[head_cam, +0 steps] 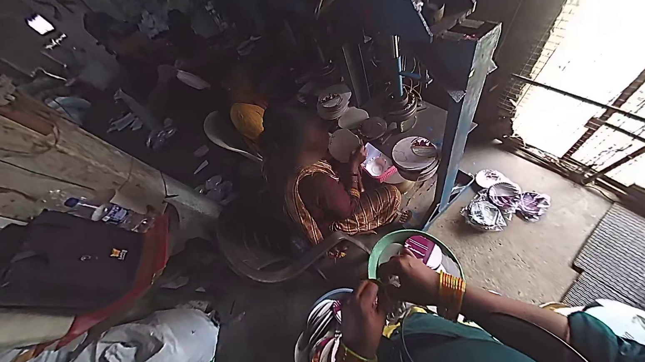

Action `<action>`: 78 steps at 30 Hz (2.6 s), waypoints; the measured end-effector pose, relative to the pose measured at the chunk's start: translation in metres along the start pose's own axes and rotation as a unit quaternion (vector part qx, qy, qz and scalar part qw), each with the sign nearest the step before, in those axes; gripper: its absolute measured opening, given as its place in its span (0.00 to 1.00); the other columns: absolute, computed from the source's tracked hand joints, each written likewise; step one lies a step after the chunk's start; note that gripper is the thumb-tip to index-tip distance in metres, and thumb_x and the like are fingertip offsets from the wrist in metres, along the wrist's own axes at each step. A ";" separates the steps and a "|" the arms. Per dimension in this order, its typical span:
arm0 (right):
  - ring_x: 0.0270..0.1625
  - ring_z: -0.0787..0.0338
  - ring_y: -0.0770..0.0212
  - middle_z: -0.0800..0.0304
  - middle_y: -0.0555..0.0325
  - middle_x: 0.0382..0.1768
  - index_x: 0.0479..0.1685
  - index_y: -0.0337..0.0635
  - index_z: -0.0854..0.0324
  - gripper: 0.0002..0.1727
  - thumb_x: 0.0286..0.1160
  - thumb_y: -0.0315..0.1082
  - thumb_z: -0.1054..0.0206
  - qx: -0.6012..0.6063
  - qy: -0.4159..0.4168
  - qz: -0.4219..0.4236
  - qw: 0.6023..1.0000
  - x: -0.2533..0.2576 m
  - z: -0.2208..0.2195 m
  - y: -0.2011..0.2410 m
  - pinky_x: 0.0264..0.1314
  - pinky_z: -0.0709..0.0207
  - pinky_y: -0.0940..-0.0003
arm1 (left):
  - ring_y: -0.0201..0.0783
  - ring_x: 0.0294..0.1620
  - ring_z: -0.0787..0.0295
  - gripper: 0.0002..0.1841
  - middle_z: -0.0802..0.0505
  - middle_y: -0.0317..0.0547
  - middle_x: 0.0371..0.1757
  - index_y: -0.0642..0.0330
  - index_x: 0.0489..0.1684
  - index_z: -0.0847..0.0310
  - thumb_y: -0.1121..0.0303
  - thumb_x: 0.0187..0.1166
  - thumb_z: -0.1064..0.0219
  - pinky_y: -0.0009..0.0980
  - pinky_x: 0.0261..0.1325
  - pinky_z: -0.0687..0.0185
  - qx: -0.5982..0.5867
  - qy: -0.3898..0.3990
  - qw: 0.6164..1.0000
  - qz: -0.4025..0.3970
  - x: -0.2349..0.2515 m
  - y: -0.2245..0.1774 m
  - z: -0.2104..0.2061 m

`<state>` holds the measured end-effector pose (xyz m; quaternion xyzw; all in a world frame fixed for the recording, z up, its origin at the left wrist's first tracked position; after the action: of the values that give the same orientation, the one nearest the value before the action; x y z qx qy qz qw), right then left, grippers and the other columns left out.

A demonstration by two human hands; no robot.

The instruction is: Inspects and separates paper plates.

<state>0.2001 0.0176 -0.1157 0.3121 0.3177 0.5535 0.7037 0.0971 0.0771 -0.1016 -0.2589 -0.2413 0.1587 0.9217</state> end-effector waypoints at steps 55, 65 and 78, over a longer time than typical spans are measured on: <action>0.47 0.09 0.48 0.13 0.40 0.46 0.37 0.30 0.17 0.08 0.78 0.24 0.42 -0.021 -0.249 0.197 0.948 -0.032 0.029 0.029 0.44 0.12 0.57 | 0.23 0.39 0.12 0.03 0.07 0.36 0.39 0.64 0.33 0.16 0.80 0.68 0.34 0.21 0.43 0.17 -0.364 0.058 0.891 0.264 0.007 0.029 0.021; 0.49 0.09 0.43 0.11 0.39 0.38 0.34 0.30 0.16 0.07 0.76 0.22 0.40 -0.007 -0.166 0.203 0.965 -0.036 0.019 0.018 0.60 0.17 0.52 | 0.24 0.51 0.10 0.06 0.06 0.36 0.45 0.65 0.41 0.20 0.80 0.74 0.42 0.27 0.60 0.15 -0.407 0.065 0.890 0.193 -0.006 0.034 -0.001; 0.49 0.09 0.51 0.09 0.38 0.46 0.50 0.25 0.15 0.16 0.59 0.18 0.32 0.138 0.006 0.255 0.957 -0.043 0.012 0.012 0.58 0.16 0.61 | 0.29 0.39 0.12 0.06 0.12 0.36 0.38 0.61 0.52 0.29 0.76 0.86 0.50 0.30 0.47 0.14 -0.525 0.160 0.773 0.319 -0.042 0.028 -0.031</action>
<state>0.1943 -0.0229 -0.0946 0.4736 0.3049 0.6672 0.4875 0.0735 0.0703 -0.1555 -0.7862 -0.0399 0.2487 0.5643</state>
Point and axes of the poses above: each hand's wrist, its own x-axis towards the middle knuckle, its own z-axis out of the back of the hand, y = z × x, the point moved 8 cm from there along x, towards the middle knuckle
